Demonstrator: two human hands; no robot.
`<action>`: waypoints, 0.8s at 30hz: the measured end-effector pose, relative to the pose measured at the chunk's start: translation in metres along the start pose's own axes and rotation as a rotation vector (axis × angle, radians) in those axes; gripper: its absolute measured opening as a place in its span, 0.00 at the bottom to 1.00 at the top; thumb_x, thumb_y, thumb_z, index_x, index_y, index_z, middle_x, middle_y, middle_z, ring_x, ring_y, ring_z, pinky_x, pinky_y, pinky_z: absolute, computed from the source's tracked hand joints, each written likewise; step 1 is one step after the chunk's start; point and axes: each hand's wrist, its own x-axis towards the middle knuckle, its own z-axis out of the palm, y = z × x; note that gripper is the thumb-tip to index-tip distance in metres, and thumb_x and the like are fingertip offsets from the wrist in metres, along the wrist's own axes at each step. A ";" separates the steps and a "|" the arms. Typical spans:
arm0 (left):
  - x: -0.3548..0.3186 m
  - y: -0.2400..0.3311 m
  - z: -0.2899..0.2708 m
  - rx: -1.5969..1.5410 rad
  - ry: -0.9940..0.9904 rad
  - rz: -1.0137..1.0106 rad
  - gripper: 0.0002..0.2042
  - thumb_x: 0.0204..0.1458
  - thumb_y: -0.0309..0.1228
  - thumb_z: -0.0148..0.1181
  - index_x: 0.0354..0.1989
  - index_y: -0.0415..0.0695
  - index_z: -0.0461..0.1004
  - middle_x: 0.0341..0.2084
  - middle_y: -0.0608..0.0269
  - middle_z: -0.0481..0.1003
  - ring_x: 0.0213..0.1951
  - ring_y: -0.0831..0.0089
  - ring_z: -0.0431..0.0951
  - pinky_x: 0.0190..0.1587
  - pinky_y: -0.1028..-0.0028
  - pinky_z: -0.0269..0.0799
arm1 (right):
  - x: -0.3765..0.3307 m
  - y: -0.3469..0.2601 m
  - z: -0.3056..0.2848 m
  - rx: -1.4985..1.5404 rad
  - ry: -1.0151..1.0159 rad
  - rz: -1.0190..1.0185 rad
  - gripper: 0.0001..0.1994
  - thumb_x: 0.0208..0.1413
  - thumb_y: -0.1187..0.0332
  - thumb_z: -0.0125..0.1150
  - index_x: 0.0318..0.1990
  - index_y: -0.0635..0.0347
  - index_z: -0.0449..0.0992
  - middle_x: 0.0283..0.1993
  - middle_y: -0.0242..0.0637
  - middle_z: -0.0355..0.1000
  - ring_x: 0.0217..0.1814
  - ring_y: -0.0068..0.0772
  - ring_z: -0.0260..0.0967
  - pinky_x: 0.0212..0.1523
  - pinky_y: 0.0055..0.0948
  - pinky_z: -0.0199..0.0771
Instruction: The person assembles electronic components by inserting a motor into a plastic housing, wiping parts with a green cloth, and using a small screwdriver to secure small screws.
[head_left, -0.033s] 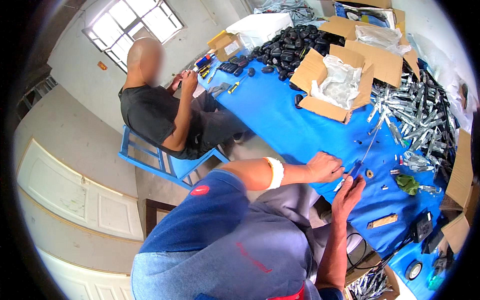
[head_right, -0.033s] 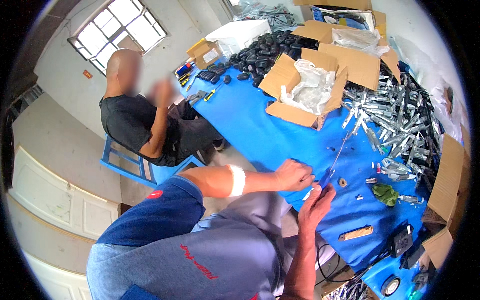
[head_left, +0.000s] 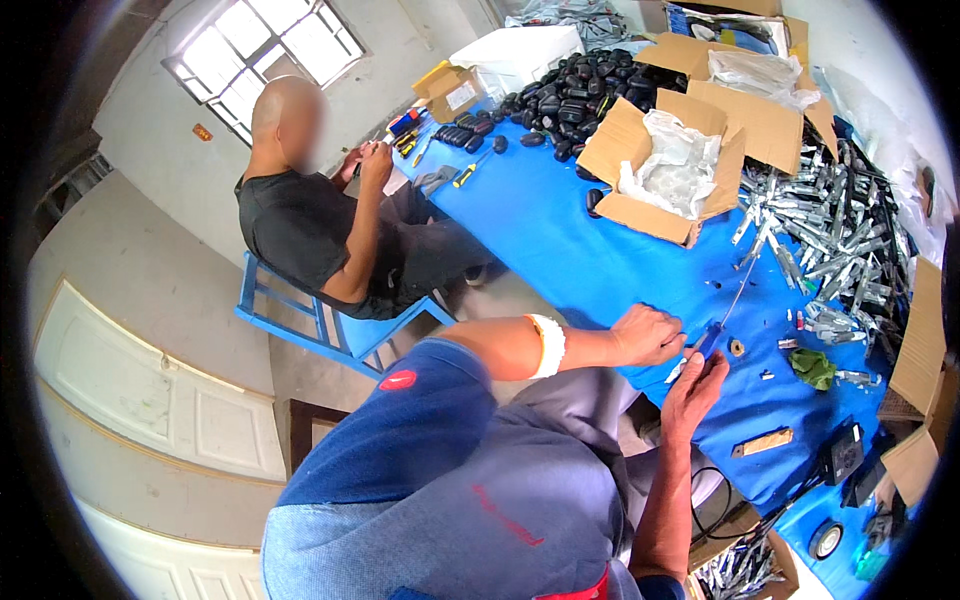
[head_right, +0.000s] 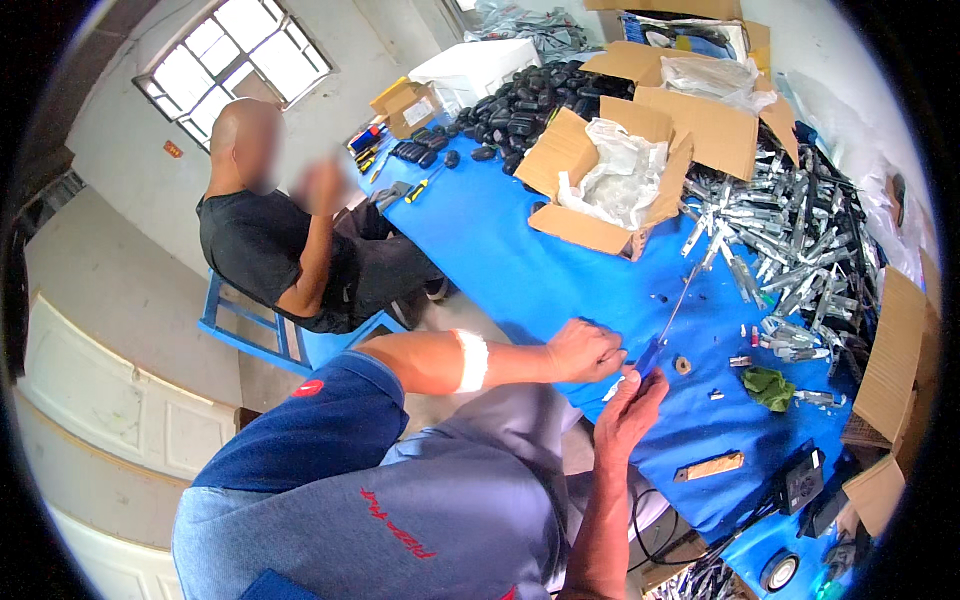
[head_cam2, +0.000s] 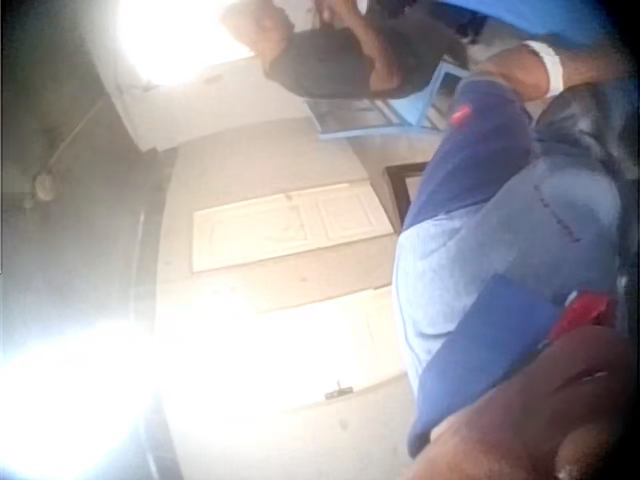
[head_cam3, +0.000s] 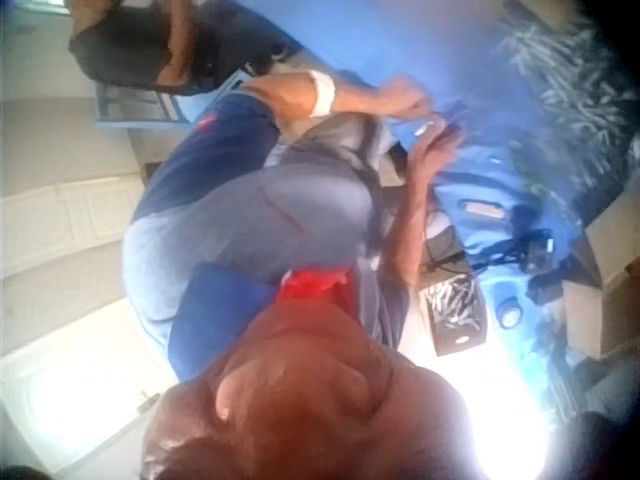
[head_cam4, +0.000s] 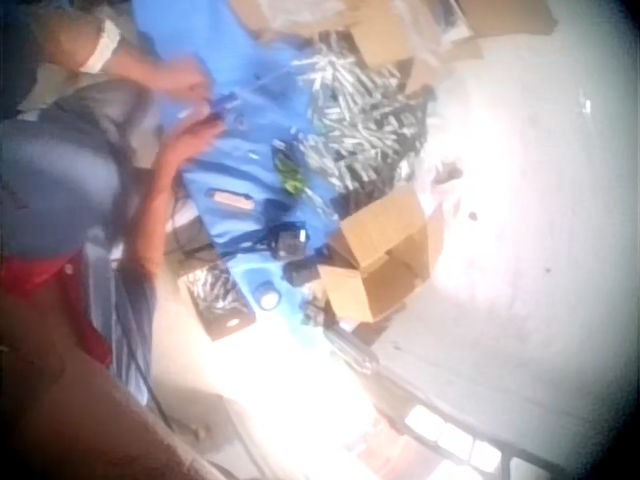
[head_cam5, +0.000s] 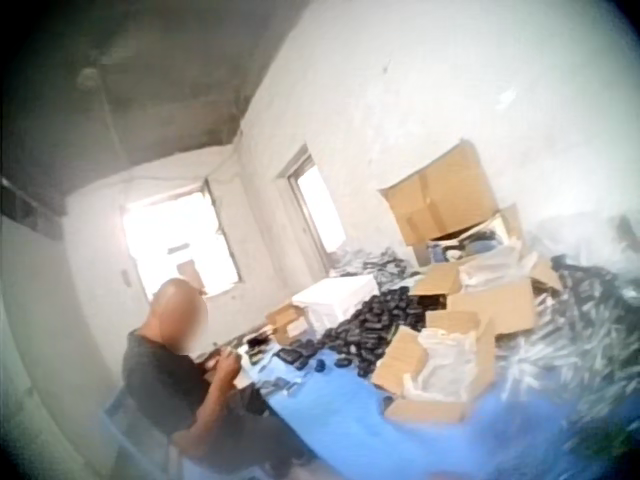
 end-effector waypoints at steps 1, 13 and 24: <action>-0.001 -0.001 0.000 0.016 -0.001 0.004 0.14 0.49 0.35 0.57 0.15 0.44 0.66 0.12 0.57 0.69 0.17 0.54 0.72 0.20 0.58 0.66 | 0.001 0.000 0.003 0.006 0.021 -0.015 0.14 0.66 0.64 0.46 0.47 0.70 0.63 0.35 0.41 0.68 0.30 0.29 0.61 0.31 0.28 0.64; 0.000 -0.012 -0.001 -0.061 -0.132 0.081 0.10 0.49 0.35 0.56 0.20 0.44 0.71 0.18 0.53 0.74 0.22 0.54 0.76 0.26 0.58 0.72 | -0.002 -0.002 0.004 -0.012 0.022 0.096 0.17 0.66 0.62 0.44 0.51 0.69 0.61 0.37 0.37 0.70 0.32 0.23 0.62 0.35 0.23 0.65; -0.011 -0.022 0.001 -0.310 -0.055 0.123 0.11 0.50 0.35 0.55 0.20 0.43 0.70 0.16 0.53 0.73 0.23 0.54 0.76 0.26 0.58 0.70 | -0.009 0.010 0.007 -0.088 0.052 0.124 0.17 0.66 0.63 0.45 0.54 0.69 0.60 0.40 0.37 0.66 0.37 0.23 0.59 0.37 0.23 0.62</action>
